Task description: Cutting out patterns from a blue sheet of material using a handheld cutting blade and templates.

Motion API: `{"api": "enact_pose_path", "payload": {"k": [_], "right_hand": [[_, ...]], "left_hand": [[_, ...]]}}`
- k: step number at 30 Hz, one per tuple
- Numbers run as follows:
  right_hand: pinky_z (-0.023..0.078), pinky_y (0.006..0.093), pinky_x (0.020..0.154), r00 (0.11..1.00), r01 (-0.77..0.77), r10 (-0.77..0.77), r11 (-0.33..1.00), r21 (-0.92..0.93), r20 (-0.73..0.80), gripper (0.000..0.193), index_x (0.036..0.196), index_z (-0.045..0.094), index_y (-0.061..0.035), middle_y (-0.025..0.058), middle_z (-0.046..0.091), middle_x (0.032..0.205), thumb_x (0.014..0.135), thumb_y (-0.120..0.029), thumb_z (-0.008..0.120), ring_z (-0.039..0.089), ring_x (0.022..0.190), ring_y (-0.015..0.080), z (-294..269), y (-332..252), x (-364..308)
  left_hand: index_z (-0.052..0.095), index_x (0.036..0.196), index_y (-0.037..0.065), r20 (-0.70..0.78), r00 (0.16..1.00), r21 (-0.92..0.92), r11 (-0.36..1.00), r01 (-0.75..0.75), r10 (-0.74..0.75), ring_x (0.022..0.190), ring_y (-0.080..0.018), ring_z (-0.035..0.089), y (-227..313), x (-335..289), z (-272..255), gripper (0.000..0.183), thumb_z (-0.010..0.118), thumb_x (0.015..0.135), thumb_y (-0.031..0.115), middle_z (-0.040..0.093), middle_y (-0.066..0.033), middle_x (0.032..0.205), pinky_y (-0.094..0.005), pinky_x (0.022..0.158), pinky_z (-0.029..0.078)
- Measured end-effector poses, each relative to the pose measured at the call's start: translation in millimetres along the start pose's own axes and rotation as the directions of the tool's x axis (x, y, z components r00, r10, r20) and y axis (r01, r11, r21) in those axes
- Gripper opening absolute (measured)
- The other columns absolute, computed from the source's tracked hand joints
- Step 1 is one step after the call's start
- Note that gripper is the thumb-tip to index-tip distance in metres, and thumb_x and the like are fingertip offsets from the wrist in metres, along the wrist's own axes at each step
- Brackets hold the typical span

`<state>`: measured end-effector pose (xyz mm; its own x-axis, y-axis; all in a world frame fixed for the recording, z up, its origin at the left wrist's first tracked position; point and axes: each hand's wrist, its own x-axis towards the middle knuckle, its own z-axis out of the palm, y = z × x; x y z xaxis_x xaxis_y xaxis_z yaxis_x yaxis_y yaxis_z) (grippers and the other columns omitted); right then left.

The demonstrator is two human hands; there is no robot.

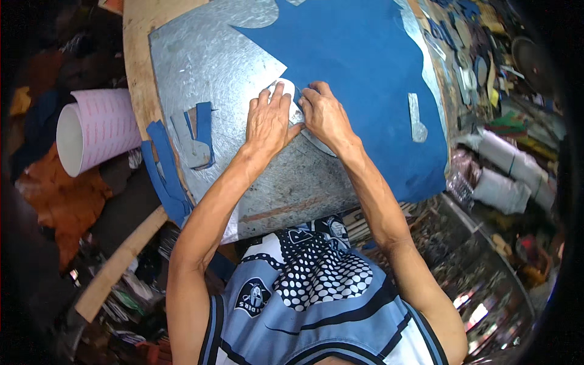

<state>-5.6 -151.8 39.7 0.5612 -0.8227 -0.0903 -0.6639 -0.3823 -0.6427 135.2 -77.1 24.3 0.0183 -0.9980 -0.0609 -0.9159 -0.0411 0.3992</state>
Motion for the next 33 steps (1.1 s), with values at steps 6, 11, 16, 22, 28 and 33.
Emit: {"api": "enact_pose_path", "payload": {"k": [6, 11, 16, 22, 28, 33], "right_hand": [[0.053, 0.052, 0.075, 0.988, -0.152, 0.152, 0.988, -0.016, -0.02, 0.025, 0.107, 0.065, 0.004, 0.0257, 0.061, 0.097, 0.094, -0.014, 0.055, 0.064, 0.084, 0.0457, 7.0, -18.2, -5.7], [0.053, 0.051, 0.074, 0.975, -0.207, 0.208, 0.978, 0.015, -0.075, 0.025, 0.106, 0.066, 0.0047, 0.0273, 0.061, 0.095, 0.093, -0.014, 0.056, 0.064, 0.084, 0.0453, 18.8, -26.9, -10.2], [0.051, 0.0482, 0.079, 0.959, -0.243, 0.251, 0.967, 0.071, -0.128, 0.027, 0.107, 0.067, 0.0059, 0.0285, 0.064, 0.092, 0.092, -0.015, 0.058, 0.063, 0.088, 0.0435, 26.2, -29.6, -16.2], [0.051, 0.0487, 0.08, 0.947, -0.284, 0.295, 0.954, 0.1, -0.124, 0.027, 0.104, 0.068, 0.0071, 0.0302, 0.064, 0.095, 0.092, -0.015, 0.058, 0.064, 0.088, 0.0443, 25.1, -37.4, -17.4], [0.052, 0.0502, 0.078, 0.947, -0.306, 0.311, 0.949, 0.075, -0.077, 0.026, 0.1, 0.067, 0.0083, 0.0319, 0.063, 0.092, 0.091, -0.014, 0.058, 0.064, 0.085, 0.0455, 24.2, -44.3, -24.3], [0.052, 0.0511, 0.079, 0.946, -0.322, 0.322, 0.946, 0.025, -0.021, 0.025, 0.099, 0.067, 0.0073, 0.0307, 0.064, 0.093, 0.091, -0.014, 0.057, 0.064, 0.086, 0.0457, 16.3, -46.5, -21.8]], "left_hand": [[0.06, 0.124, 0.002, -0.014, 0.996, -0.047, 0.995, -0.093, 0.092, 0.121, -0.0374, 0.049, -13.8, -0.9, -4.4, 0.061, 0.079, 0.071, 0.027, 0.049, -0.0191, 0.141, -0.047, 0.095, 0.042], [0.06, 0.123, 0.002, -0.05, 0.988, -0.072, 0.986, -0.152, 0.149, 0.118, -0.0367, 0.049, -22.9, -1.1, -2.7, 0.058, 0.077, 0.073, 0.025, 0.05, -0.0189, 0.141, -0.046, 0.094, 0.04], [0.059, 0.121, 0.002, -0.092, 0.975, -0.054, 0.976, -0.21, 0.205, 0.115, -0.0338, 0.05, -28.7, -0.6, -0.7, 0.059, 0.079, 0.07, 0.024, 0.051, -0.0177, 0.139, -0.0452, 0.091, 0.04], [0.06, 0.121, 0.002, -0.08, 0.973, -0.079, 0.972, -0.224, 0.217, 0.115, -0.034, 0.049, -29.9, 1.3, -3.6, 0.056, 0.077, 0.073, 0.022, 0.049, -0.0173, 0.141, -0.0458, 0.092, 0.04], [0.06, 0.123, 0.002, -0.047, 0.976, -0.066, 0.974, -0.217, 0.215, 0.115, -0.0343, 0.049, -31.0, 1.7, -1.8, 0.053, 0.074, 0.077, 0.023, 0.048, -0.0173, 0.144, -0.0456, 0.094, 0.039], [0.06, 0.123, 0.002, -0.056, 0.975, -0.061, 0.974, -0.218, 0.215, 0.115, -0.0355, 0.05, -28.3, 0.9, -3.1, 0.051, 0.073, 0.078, 0.023, 0.048, -0.018, 0.143, -0.0453, 0.095, 0.039]]}}
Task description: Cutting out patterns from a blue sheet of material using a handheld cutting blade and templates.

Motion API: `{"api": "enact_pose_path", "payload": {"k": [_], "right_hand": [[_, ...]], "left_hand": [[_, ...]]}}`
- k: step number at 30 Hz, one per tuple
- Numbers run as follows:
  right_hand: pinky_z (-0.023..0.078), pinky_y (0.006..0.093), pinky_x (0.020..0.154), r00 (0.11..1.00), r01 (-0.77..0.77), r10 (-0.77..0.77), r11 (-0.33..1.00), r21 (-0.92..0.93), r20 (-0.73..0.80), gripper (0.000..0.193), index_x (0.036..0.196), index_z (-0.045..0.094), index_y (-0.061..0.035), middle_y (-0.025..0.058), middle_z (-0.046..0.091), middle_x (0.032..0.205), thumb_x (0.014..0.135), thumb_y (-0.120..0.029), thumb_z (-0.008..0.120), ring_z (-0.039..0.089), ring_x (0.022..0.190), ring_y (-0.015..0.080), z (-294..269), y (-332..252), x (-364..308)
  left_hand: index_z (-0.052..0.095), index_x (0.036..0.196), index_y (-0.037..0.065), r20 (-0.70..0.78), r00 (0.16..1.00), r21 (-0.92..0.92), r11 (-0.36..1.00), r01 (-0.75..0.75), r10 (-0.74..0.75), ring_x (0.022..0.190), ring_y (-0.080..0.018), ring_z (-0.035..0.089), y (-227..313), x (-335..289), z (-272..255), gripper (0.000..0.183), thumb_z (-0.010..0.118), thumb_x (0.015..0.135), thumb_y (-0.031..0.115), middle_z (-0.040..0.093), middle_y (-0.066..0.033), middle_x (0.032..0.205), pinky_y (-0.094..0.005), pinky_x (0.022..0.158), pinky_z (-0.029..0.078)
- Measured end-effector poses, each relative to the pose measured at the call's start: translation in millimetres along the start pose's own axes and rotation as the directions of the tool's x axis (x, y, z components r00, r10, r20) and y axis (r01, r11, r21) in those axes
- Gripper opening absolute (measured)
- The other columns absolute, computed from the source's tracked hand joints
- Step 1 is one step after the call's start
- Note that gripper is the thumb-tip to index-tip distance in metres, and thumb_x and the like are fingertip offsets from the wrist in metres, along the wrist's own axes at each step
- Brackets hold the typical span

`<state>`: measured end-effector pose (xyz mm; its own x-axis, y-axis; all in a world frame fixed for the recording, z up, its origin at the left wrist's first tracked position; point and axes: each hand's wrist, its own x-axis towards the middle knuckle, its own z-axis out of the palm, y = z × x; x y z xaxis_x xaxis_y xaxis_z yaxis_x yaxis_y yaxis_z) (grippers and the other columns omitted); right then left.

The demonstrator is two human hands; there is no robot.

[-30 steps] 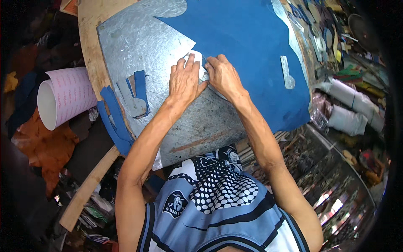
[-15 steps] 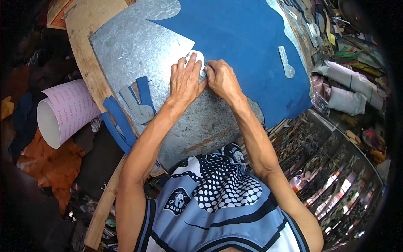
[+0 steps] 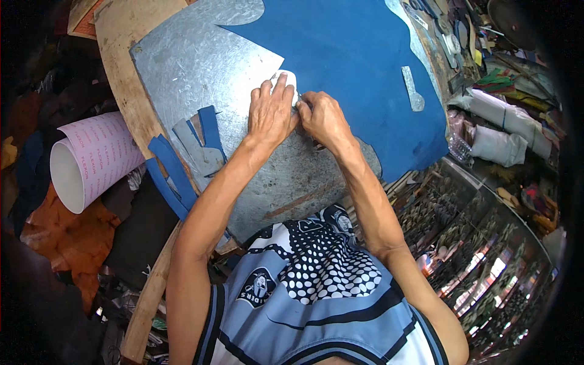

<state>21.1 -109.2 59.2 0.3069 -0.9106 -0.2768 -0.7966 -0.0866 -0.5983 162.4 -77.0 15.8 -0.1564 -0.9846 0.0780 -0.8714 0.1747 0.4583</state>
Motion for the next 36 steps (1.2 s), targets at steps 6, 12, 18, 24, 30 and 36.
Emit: {"api": "enact_pose_path", "payload": {"k": [6, 12, 18, 24, 30, 36], "right_hand": [[0.052, 0.0512, 0.081, 0.994, 0.069, -0.058, 0.99, -0.123, 0.09, 0.026, 0.109, 0.07, -0.0046, 0.0237, 0.065, 0.1, 0.093, -0.02, 0.056, 0.065, 0.092, 0.043, -19.5, 15.3, 1.5], [0.051, 0.0472, 0.083, 0.984, 0.128, -0.11, 0.983, -0.13, 0.142, 0.028, 0.114, 0.068, -0.0051, 0.0193, 0.067, 0.101, 0.094, -0.021, 0.057, 0.064, 0.095, 0.0391, -21.0, 26.7, 1.4], [0.05, 0.0479, 0.084, 0.961, 0.197, -0.162, 0.97, -0.145, 0.224, 0.029, 0.115, 0.067, -0.0059, 0.0193, 0.066, 0.1, 0.094, -0.023, 0.057, 0.063, 0.098, 0.0393, -35.5, 42.2, -0.5], [0.052, 0.0497, 0.082, 0.939, 0.247, -0.195, 0.956, -0.158, 0.284, 0.027, 0.111, 0.068, -0.0059, 0.0224, 0.066, 0.1, 0.094, -0.022, 0.056, 0.064, 0.094, 0.0411, -58.0, 63.9, -21.5], [0.052, 0.0497, 0.081, 0.922, 0.292, -0.213, 0.93, -0.222, 0.324, 0.026, 0.112, 0.069, -0.0071, 0.0216, 0.065, 0.1, 0.093, -0.021, 0.056, 0.066, 0.091, 0.0398, -82.6, 93.1, -38.7], [0.054, 0.0493, 0.075, 0.906, 0.341, -0.24, 0.902, -0.265, 0.349, 0.025, 0.111, 0.07, -0.0059, 0.0201, 0.064, 0.098, 0.091, -0.017, 0.06, 0.066, 0.09, 0.0386, -102.7, 116.8, -46.7]], "left_hand": [[0.061, 0.117, -0.003, 0.043, 0.994, 0.045, 0.994, 0.1, -0.102, 0.116, -0.038, 0.05, 22.4, -1.9, 1.9, 0.049, 0.073, 0.077, 0.024, 0.05, -0.0245, 0.137, -0.0472, 0.095, 0.04], [0.057, 0.117, -0.01, 0.072, 0.98, 0.098, 0.979, 0.18, -0.187, 0.124, -0.0455, 0.047, 39.2, -5.4, 5.3, 0.064, 0.075, 0.073, 0.033, 0.046, -0.0315, 0.138, -0.0509, 0.098, 0.04], [0.05, 0.127, -0.014, 0.056, 0.962, 0.122, 0.958, 0.26, -0.268, 0.133, -0.0528, 0.038, 51.0, -3.1, 13.9, 0.08, 0.074, 0.071, 0.04, 0.039, -0.0344, 0.144, -0.0564, 0.106, 0.036], [0.048, 0.129, -0.015, 0.097, 0.941, 0.188, 0.934, 0.303, -0.324, 0.135, -0.0524, 0.035, 58.1, -0.5, 15.0, 0.097, 0.08, 0.067, 0.052, 0.037, -0.0354, 0.146, -0.0573, 0.109, 0.034], [0.051, 0.125, -0.015, 0.063, 0.952, 0.242, 0.93, 0.276, -0.299, 0.134, -0.0527, 0.036, 61.5, 2.7, 17.0, 0.094, 0.078, 0.068, 0.055, 0.038, -0.0364, 0.144, -0.0549, 0.108, 0.035], [0.053, 0.124, -0.015, 0.082, 0.947, 0.243, 0.928, 0.283, -0.31, 0.134, -0.0532, 0.038, 59.9, 3.8, 14.8, 0.097, 0.082, 0.064, 0.056, 0.039, -0.0374, 0.143, -0.0569, 0.107, 0.037]]}}
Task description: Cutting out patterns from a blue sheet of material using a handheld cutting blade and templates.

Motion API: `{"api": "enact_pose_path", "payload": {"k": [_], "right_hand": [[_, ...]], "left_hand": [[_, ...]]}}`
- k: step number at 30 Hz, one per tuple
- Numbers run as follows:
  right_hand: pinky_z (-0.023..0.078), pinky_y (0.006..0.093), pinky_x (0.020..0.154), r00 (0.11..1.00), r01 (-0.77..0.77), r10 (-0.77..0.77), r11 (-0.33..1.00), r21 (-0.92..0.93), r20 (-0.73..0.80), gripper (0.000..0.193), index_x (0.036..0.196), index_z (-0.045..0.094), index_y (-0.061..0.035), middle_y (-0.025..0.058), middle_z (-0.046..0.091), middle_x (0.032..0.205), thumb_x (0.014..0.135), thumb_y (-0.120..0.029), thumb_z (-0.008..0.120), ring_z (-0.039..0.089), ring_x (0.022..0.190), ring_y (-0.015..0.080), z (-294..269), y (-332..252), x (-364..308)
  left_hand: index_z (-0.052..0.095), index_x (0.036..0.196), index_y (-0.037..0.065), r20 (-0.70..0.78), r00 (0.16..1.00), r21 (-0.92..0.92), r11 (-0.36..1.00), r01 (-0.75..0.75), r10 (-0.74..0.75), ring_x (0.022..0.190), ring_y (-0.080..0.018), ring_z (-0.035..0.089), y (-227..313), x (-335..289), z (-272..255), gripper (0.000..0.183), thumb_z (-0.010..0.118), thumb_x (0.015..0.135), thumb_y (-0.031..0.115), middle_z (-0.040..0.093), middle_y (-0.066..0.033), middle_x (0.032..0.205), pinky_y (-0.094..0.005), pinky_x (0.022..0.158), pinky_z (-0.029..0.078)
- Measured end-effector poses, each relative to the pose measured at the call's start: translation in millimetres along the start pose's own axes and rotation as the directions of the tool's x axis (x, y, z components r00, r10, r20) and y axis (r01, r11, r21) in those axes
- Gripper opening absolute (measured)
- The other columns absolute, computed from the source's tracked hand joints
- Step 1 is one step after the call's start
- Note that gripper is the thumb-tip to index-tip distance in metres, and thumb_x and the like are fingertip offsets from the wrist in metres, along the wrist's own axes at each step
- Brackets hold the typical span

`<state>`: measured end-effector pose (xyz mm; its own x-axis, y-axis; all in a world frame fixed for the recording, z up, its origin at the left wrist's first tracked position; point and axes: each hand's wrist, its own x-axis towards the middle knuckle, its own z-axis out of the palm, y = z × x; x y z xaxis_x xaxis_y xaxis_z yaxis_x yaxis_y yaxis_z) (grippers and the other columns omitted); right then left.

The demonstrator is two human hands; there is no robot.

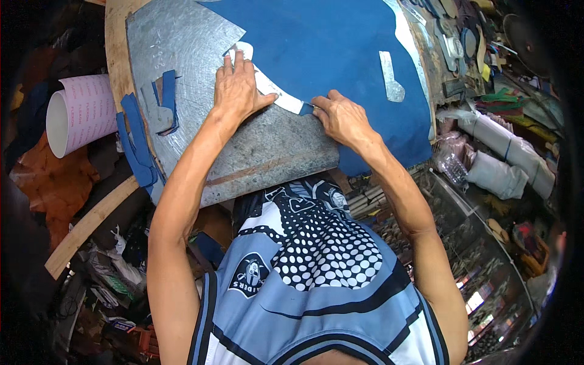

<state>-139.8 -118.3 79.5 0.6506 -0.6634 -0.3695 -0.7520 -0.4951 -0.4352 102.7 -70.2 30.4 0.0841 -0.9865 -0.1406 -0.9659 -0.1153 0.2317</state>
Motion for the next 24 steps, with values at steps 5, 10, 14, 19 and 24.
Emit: {"api": "enact_pose_path", "payload": {"k": [5, 10, 14, 19, 24], "right_hand": [[0.055, 0.0495, 0.075, 0.996, 0.036, -0.037, 0.999, -0.015, -0.086, 0.025, 0.111, 0.07, -0.0059, 0.0198, 0.063, 0.099, 0.09, -0.016, 0.061, 0.066, 0.088, 0.0387, 3.2, 7.8, -8.7], [0.054, 0.0489, 0.078, 0.991, -0.033, 0.031, 0.999, -0.014, -0.127, 0.024, 0.111, 0.07, -0.0069, 0.0196, 0.064, 0.098, 0.09, -0.015, 0.062, 0.066, 0.09, 0.0385, 4.9, 5.4, -16.4], [0.052, 0.0455, 0.082, 0.947, -0.101, 0.188, 0.945, 0.312, -0.262, 0.026, 0.111, 0.068, -0.001, 0.0212, 0.065, 0.099, 0.091, -0.017, 0.062, 0.065, 0.092, 0.0379, 20.1, -11.0, -28.3], [0.051, 0.0448, 0.082, 0.723, -0.156, 0.519, 0.766, 0.624, -0.456, 0.027, 0.11, 0.065, 0.0054, 0.0243, 0.065, 0.099, 0.092, -0.014, 0.061, 0.064, 0.092, 0.0392, 77.0, -65.2, -29.2], [0.05, 0.048, 0.084, 0.62, -0.203, 0.554, 0.797, 0.569, -0.556, 0.026, 0.113, 0.061, 0.0046, 0.0252, 0.062, 0.108, 0.093, -0.012, 0.058, 0.062, 0.096, 0.0434, 98.2, -86.6, -21.2]], "left_hand": [[0.054, 0.123, -0.014, -0.005, 1.0, 0.041, 0.999, -0.029, 0.029, 0.133, -0.0535, 0.04, -2.6, -0.3, 0.7, 0.097, 0.081, 0.064, 0.057, 0.04, -0.0376, 0.142, -0.0563, 0.106, 0.039], [0.06, 0.113, -0.006, 0.007, 0.988, 0.013, 0.988, -0.157, 0.157, 0.109, -0.0424, 0.058, 11.9, 2.2, -13.6, 0.066, 0.08, 0.073, 0.042, 0.057, -0.0302, 0.123, -0.0508, 0.089, 0.048], [0.067, 0.096, 0.003, -0.03, 0.938, -0.073, 0.935, -0.346, 0.345, 0.089, -0.035, 0.06, 24.6, -4.9, 3.6, 0.032, 0.076, 0.079, 0.028, 0.06, -0.0176, 0.096, -0.0452, 0.077, 0.051], [0.07, 0.086, 0.002, -0.088, 0.889, -0.138, 0.878, -0.458, 0.449, 0.085, -0.0358, 0.063, 34.8, 3.1, 5.4, 0.032, 0.077, 0.078, 0.032, 0.062, -0.0191, 0.088, -0.045, 0.071, 0.053], [0.07, 0.087, 0.0, -0.016, 0.889, -0.168, 0.875, -0.453, 0.457, 0.084, -0.0372, 0.064, 34.1, 12.9, 9.2, 0.038, 0.076, 0.078, 0.036, 0.065, -0.0207, 0.087, -0.0451, 0.071, 0.053]]}}
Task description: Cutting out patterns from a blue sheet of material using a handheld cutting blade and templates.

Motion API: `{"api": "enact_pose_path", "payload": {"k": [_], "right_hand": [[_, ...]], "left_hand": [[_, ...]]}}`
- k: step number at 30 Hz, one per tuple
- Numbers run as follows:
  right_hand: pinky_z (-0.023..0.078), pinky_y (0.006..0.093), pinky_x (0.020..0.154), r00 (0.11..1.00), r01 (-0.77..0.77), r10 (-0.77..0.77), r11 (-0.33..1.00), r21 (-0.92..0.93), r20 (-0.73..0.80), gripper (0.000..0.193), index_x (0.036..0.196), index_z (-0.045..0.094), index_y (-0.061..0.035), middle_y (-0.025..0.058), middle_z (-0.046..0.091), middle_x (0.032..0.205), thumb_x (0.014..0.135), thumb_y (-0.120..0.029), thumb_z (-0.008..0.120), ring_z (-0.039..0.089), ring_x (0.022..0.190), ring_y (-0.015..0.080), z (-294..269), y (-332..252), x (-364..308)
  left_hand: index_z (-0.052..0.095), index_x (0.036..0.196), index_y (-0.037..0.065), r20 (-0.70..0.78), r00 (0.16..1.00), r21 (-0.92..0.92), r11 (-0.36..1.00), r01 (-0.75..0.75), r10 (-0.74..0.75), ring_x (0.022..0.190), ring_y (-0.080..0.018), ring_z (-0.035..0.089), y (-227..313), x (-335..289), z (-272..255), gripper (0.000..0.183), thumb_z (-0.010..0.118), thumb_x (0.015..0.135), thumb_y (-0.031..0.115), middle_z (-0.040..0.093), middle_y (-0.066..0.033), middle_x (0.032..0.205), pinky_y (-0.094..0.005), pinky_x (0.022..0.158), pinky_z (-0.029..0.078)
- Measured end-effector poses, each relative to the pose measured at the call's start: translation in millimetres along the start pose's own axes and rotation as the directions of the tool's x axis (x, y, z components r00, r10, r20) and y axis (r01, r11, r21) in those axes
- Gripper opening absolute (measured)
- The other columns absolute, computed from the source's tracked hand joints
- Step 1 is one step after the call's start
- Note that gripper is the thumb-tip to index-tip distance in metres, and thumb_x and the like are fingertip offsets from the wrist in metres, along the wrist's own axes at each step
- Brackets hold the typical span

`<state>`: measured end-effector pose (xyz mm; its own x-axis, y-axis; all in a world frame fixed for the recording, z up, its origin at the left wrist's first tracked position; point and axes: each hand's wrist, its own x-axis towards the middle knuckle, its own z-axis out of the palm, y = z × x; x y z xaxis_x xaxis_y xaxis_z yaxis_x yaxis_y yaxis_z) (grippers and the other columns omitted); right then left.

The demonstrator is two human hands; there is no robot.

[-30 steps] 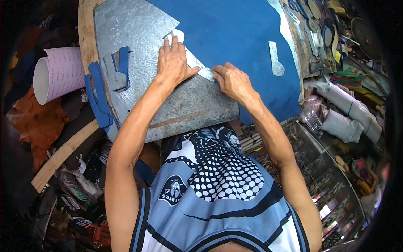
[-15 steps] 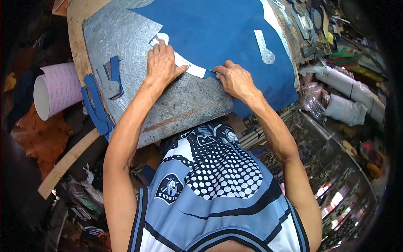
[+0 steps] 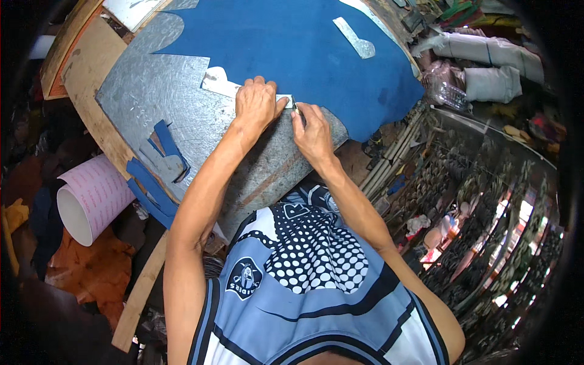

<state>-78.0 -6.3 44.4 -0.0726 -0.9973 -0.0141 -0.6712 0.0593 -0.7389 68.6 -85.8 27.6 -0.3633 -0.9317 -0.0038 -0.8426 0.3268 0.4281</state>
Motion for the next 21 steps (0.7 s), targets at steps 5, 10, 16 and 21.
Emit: {"api": "enact_pose_path", "payload": {"k": [5, 10, 16, 21], "right_hand": [[0.052, 0.0481, 0.083, 0.998, -0.001, -0.003, 0.998, -0.058, -0.068, 0.025, 0.113, 0.062, 0.0046, 0.0245, 0.061, 0.109, 0.093, -0.011, 0.058, 0.062, 0.097, 0.044, 10.5, -3.1, -5.0], [0.053, 0.047, 0.081, 0.997, -0.036, 0.029, 0.993, -0.109, -0.065, 0.025, 0.112, 0.062, 0.0047, 0.0236, 0.061, 0.111, 0.093, -0.011, 0.059, 0.063, 0.096, 0.044, 13.5, -7.7, -4.8], [0.053, 0.0469, 0.08, 0.995, -0.011, -0.002, 0.991, -0.133, -0.104, 0.025, 0.113, 0.062, 0.0041, 0.023, 0.061, 0.109, 0.093, -0.011, 0.059, 0.063, 0.095, 0.0441, 15.0, -7.3, -4.9], [0.052, 0.0487, 0.079, 0.996, -0.058, 0.045, 0.982, -0.179, -0.075, 0.025, 0.113, 0.062, 0.0043, 0.0243, 0.061, 0.106, 0.093, -0.012, 0.058, 0.063, 0.093, 0.0446, 12.2, -14.4, -1.9]], "left_hand": [[0.07, 0.086, -0.001, -0.019, 0.999, 0.002, 0.999, -0.047, 0.047, 0.081, -0.0378, 0.065, -6.0, -0.6, 1.3, 0.039, 0.077, 0.078, 0.037, 0.065, -0.0223, 0.086, -0.0457, 0.068, 0.054], [0.07, 0.085, -0.003, -0.023, 0.997, -0.013, 0.997, -0.07, 0.07, 0.08, -0.0381, 0.066, -7.9, 0.5, 0.0, 0.04, 0.078, 0.077, 0.036, 0.065, -0.0228, 0.084, -0.0456, 0.065, 0.055], [0.071, 0.087, -0.001, 0.01, 0.998, -0.014, 0.998, -0.054, 0.054, 0.08, -0.0375, 0.067, -5.0, 2.7, 0.0, 0.039, 0.078, 0.077, 0.036, 0.065, -0.0225, 0.085, -0.0457, 0.064, 0.055], [0.072, 0.09, 0.0, 0.042, 0.998, -0.011, 0.999, -0.044, 0.045, 0.082, -0.0363, 0.067, -4.7, 4.4, 1.2, 0.038, 0.078, 0.077, 0.036, 0.066, -0.0213, 0.087, -0.0447, 0.065, 0.056]]}}
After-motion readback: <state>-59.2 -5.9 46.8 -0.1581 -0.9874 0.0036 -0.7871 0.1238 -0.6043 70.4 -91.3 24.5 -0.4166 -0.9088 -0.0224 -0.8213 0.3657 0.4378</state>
